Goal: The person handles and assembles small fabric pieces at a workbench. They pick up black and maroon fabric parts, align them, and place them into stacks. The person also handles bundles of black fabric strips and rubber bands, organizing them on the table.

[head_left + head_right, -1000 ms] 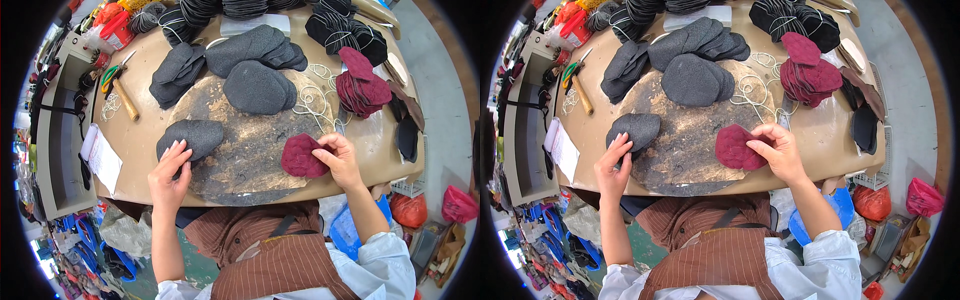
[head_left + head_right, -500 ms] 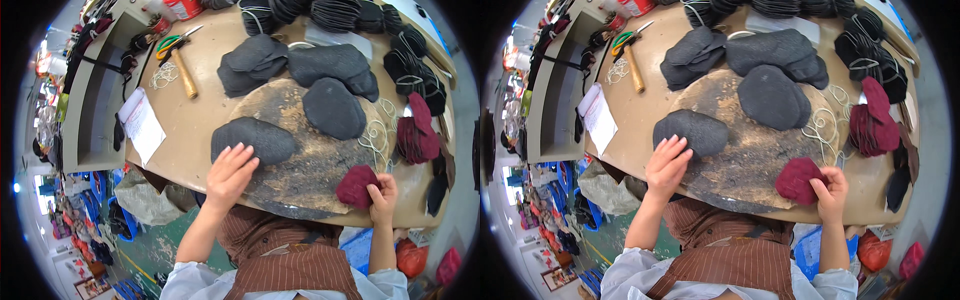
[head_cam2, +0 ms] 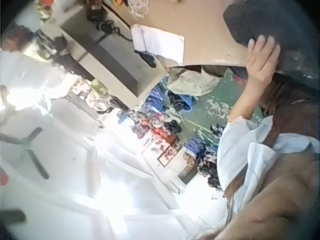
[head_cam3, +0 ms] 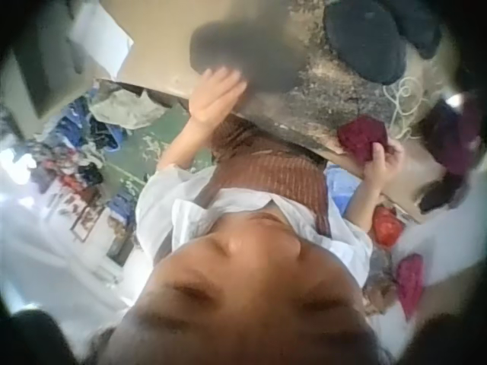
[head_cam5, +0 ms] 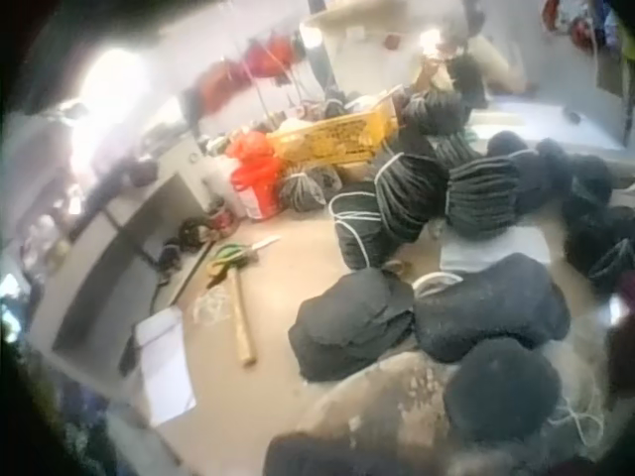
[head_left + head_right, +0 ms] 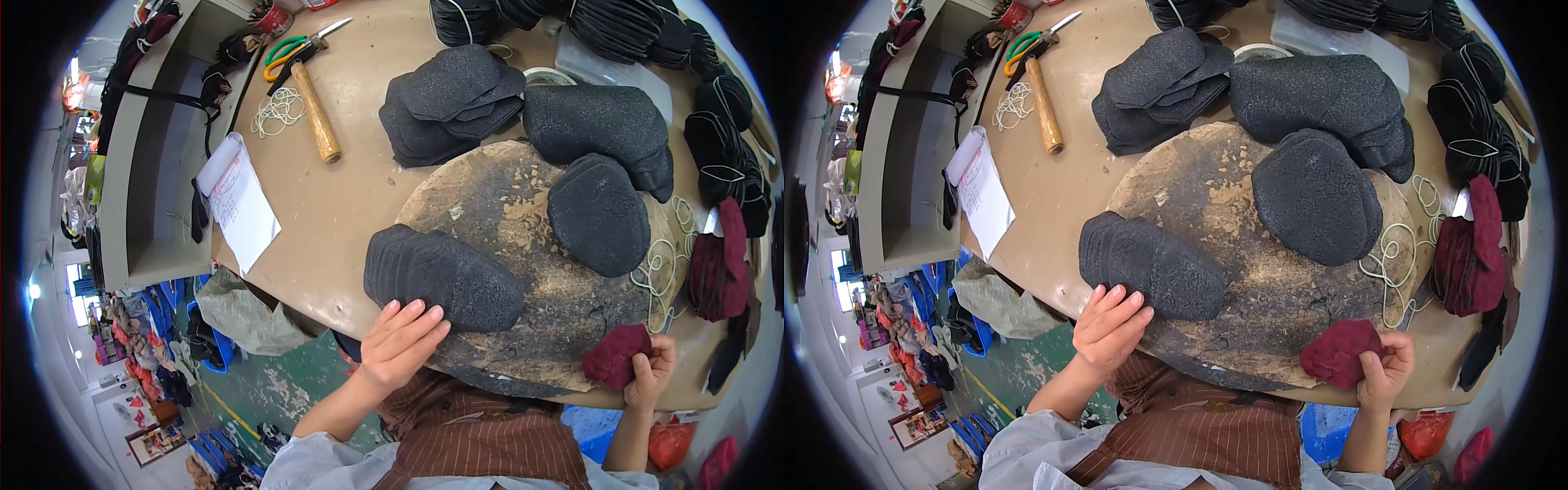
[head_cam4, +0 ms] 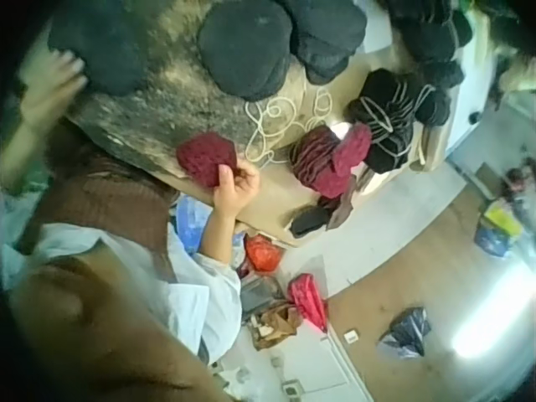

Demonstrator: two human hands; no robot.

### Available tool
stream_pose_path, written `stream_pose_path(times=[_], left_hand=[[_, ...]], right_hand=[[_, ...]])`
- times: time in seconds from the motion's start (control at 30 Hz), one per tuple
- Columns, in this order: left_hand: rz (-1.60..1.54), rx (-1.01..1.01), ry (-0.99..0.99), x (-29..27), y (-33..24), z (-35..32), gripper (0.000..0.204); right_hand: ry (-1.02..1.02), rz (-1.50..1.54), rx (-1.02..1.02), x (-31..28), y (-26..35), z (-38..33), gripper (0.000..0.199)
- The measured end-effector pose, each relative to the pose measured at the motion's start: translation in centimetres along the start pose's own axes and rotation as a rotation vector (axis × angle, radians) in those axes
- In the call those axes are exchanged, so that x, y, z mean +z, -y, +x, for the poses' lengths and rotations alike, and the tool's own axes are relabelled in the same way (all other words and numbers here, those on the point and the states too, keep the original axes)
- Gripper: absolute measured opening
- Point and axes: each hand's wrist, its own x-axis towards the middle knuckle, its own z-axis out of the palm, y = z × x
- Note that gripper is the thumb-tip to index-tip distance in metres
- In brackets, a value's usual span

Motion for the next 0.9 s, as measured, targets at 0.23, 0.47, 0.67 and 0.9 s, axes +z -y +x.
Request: stream_pose_path(times=[0.23,0.47,0.67,0.9], left_hand=[[-0.009,0.013,0.01,0.2,0.4,-0.8,0.028],[-0.002,-0.037,-0.034,0.6,0.0,-0.2,0.02],[0.099,-0.183,-0.105,-0.1,2.4,2.5,0.024],[0.074,0.076,0.027,-0.3,-2.0,8.0,0.033]], right_hand=[[-0.01,-0.02,-0.022,-0.4,-0.2,-0.3,0.028],[-0.033,0.002,-0.011,0.0,-0.2,-0.4,0.029],[-0.006,0.025,-0.021,0.6,0.1,-0.1,0.027],[0.025,0.04,-0.056,1.5,0.6,0.3,0.025]])
